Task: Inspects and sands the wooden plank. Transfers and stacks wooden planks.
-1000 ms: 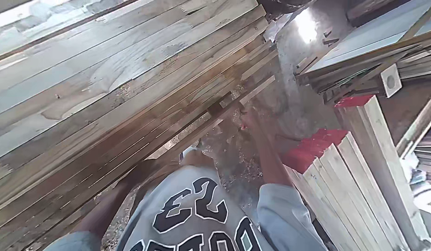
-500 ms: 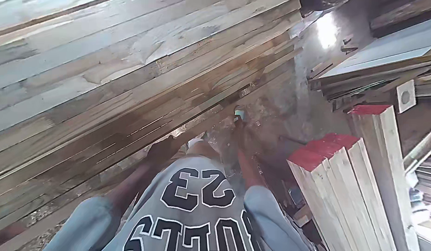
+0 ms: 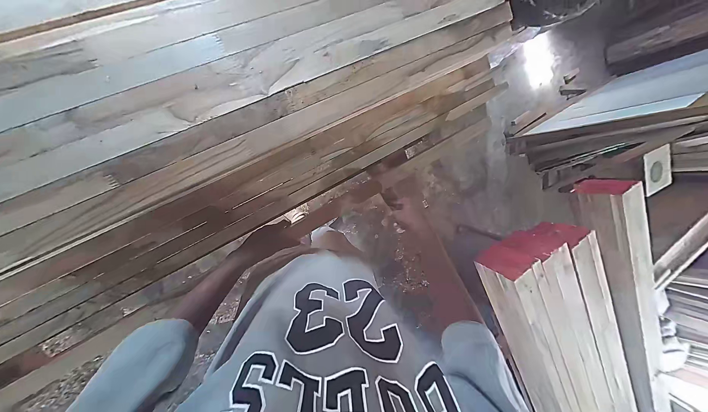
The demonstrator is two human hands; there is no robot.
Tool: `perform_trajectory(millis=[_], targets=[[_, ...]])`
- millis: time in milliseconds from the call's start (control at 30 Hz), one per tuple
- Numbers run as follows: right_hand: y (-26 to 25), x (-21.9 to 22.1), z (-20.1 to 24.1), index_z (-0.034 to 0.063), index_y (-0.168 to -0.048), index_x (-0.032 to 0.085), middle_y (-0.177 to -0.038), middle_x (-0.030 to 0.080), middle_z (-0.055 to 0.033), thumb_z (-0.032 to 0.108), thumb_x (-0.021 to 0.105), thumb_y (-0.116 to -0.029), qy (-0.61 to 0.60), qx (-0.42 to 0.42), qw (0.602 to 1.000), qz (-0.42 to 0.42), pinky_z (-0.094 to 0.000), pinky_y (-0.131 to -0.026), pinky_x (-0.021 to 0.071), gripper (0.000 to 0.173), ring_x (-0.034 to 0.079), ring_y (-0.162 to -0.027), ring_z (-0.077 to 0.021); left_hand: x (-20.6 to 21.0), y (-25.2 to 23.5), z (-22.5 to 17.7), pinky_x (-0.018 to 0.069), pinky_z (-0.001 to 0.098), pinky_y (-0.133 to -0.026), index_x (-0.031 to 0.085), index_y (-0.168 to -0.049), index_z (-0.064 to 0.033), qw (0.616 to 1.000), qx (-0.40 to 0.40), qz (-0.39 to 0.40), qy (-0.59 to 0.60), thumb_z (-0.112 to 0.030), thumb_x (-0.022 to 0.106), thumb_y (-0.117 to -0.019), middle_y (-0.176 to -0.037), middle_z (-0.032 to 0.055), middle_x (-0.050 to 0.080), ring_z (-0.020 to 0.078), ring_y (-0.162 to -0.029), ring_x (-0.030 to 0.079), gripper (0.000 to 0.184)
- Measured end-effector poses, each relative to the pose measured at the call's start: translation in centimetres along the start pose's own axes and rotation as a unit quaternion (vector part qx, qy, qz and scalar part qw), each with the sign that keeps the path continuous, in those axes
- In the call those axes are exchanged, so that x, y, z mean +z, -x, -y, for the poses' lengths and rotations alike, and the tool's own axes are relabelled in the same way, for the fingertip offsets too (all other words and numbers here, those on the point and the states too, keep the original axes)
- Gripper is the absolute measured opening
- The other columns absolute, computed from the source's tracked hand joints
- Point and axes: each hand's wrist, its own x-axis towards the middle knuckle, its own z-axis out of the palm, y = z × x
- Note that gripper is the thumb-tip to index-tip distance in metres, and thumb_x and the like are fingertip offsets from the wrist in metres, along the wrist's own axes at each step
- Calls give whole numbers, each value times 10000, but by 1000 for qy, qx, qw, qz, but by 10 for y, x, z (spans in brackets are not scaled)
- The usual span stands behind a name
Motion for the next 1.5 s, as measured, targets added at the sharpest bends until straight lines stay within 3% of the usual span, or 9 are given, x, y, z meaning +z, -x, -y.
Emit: perform_trajectory(millis=[233, 433, 600, 767, 900, 1067, 1200, 1367, 1500], targets=[[-23, -30, -6, -27, -1252, 663, -1233, 667, -275, 168, 628, -974, 31, 66, 988, -140, -605, -1000, 494, 341, 644, -1172, -418, -13, 30, 27, 492, 641, -985, 626, -1360, -139, 1000, -17, 23, 4, -640, 612, -947, -1170, 198, 707, 383, -1133, 666, 650], [-17, -26, -10, 1, -1430, 553, -1251, 650, -297, 181, 430, -1089, -15, 22, 980, -195, -593, -963, 541, 405, 684, -1096, -421, -8, 32, 43, 553, 583, -912, 632, -1285, -123, 996, -12, 51, 74, -662, 576, -951, -1062, 144, 717, 303, -990, 707, 636], [-35, 24, 8, -44, -1394, 556, -1292, 625, -314, 183, 603, -1018, -4, -21, 978, -207, -598, -1045, 479, 442, 615, -1213, -451, -13, 26, 47, 549, 612, -900, 633, -1269, -97, 993, -22, 103, 60, -640, 612, -939, -1053, 153, 719, 320, -968, 709, 636], [-1, -7, 5, 37, -1349, 628, -1236, 672, -227, 199, 455, -1078, 49, 38, 996, -65, -496, -931, 573, 360, 707, -1050, -328, -10, 18, 58, 520, 628, -916, 636, -1269, -87, 990, -19, 125, 58, -567, 650, -953, -1076, 182, 709, 346, -999, 693, 576], [-20, -29, 12, 13, -1396, 580, -1257, 652, -284, 191, 472, -1078, 35, 45, 984, -166, -593, -991, 510, 380, 649, -1162, -431, -13, 19, 58, 482, 657, -974, 605, -1364, -138, 989, -50, 127, 51, -591, 662, -940, -1175, 200, 697, 380, -1110, 664, 624], [-14, -2, 21, 5, -1387, 566, -1227, 654, -248, 182, 493, -1058, 43, 24, 998, -38, -503, -906, 574, 381, 704, -1022, -339, -2, 10, 65, 566, 556, -787, 663, -1197, -71, 985, -60, 142, 77, -581, 634, -965, -890, 141, 710, 292, -783, 696, 561], [12, 12, -32, 32, -1515, 416, -1194, 669, -218, 217, 381, -1124, -148, 69, 986, -26, -380, -708, 649, 434, 754, -802, -232, 2, 39, 29, 537, 683, -846, 528, -1356, -87, 991, -111, 37, -67, -703, 625, -891, -1109, 262, 687, 474, -1042, 681, 778], [-4, 28, -81, -32, -1551, 297, -1336, 593, -256, 162, 347, -1131, -484, 10, 861, -157, -372, -706, 646, 465, 746, -856, -256, 21, 43, 25, 537, 666, -862, 549, -1388, -77, 986, -93, -74, -117, -626, 639, -932, -1160, 258, 682, 471, -1083, 670, 720], [-29, 52, -80, -34, -1567, 310, -1391, 557, -261, 129, 414, -1105, -420, -57, 883, -201, -386, -823, 629, 501, 716, -1010, -265, 18, 41, 28, 537, 663, -877, 595, -1338, -115, 990, -87, -62, -94, -696, 618, -905, -1167, 209, 692, 427, -1103, 671, 726]])
